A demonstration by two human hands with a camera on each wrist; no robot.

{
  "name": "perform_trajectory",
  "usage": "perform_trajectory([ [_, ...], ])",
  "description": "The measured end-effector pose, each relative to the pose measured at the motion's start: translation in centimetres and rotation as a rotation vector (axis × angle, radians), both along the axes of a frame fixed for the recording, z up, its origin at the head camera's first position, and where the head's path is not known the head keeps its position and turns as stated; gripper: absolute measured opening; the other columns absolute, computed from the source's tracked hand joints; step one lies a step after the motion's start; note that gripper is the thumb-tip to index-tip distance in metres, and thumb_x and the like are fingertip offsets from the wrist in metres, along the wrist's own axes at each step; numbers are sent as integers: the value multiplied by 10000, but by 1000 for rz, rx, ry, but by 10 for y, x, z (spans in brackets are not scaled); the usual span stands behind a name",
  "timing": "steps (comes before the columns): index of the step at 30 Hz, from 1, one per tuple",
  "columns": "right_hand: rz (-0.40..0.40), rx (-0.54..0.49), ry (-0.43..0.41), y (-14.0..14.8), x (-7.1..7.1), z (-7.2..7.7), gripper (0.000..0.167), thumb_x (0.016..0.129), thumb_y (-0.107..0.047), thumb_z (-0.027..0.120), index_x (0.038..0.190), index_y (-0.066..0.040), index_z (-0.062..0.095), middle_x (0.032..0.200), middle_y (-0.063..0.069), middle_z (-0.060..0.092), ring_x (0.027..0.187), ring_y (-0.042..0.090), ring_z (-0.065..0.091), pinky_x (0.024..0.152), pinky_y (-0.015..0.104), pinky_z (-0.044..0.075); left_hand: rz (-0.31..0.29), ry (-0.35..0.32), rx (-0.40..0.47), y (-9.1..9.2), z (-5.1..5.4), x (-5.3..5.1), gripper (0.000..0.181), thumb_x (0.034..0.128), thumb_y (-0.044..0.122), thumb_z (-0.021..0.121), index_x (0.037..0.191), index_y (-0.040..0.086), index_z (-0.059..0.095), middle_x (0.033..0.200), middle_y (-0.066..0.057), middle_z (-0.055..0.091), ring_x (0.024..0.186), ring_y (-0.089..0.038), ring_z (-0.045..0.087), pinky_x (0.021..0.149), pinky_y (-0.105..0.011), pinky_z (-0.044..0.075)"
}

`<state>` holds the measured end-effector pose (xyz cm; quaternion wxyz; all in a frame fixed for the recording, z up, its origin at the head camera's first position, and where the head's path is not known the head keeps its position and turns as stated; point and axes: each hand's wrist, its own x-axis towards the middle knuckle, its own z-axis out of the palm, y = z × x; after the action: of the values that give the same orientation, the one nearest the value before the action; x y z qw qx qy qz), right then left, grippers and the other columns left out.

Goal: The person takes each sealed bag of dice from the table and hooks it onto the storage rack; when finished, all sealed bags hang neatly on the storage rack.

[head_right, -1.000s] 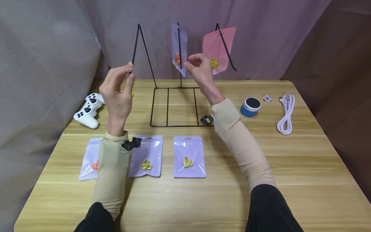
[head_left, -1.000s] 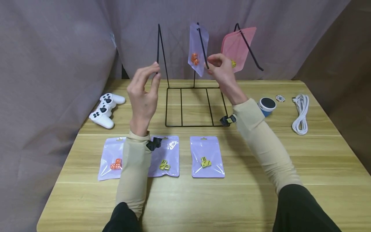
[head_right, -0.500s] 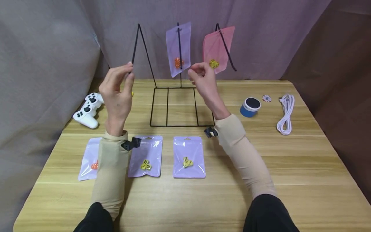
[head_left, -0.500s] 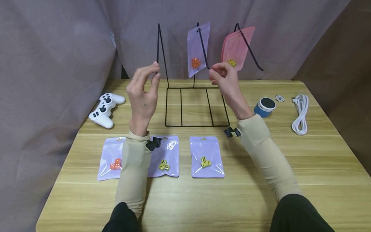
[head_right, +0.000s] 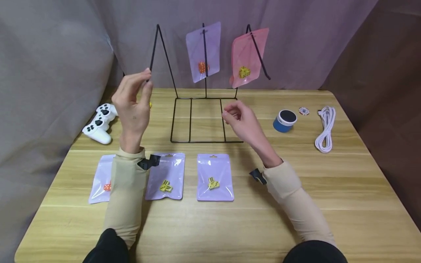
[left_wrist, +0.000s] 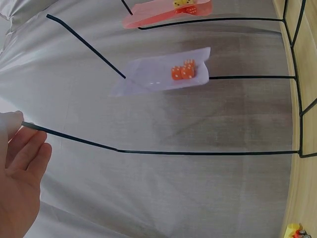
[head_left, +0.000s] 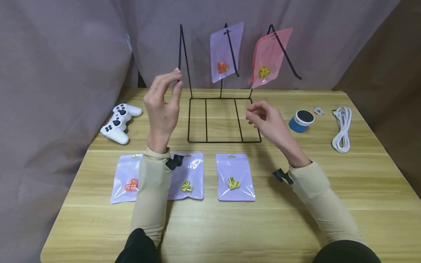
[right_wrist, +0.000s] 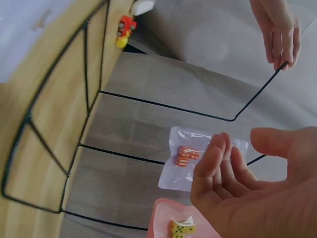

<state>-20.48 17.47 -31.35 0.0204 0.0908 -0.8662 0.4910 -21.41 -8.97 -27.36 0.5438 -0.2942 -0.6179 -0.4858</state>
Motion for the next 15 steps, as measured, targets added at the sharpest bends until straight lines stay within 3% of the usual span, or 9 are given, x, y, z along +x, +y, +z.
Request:
perform_trajectory([
  [4,61,83,-56,9,16,-9,303,974,-218,543,1169,14,521,1004,154,607,849,246,582,636,220,502,9,-6,-1,-2,-3,-2,114,803,-157,643,912,-125,636,925,-258,647,939,-369,639,907,-356,536],
  [15,144,256,-122,20,48,-37,291,968,-209,551,1177,-10,516,983,127,622,917,265,569,808,376,490,-1,-7,7,-4,-11,-12,119,808,-133,653,925,-113,647,941,-241,656,953,-350,641,906,-361,536],
])
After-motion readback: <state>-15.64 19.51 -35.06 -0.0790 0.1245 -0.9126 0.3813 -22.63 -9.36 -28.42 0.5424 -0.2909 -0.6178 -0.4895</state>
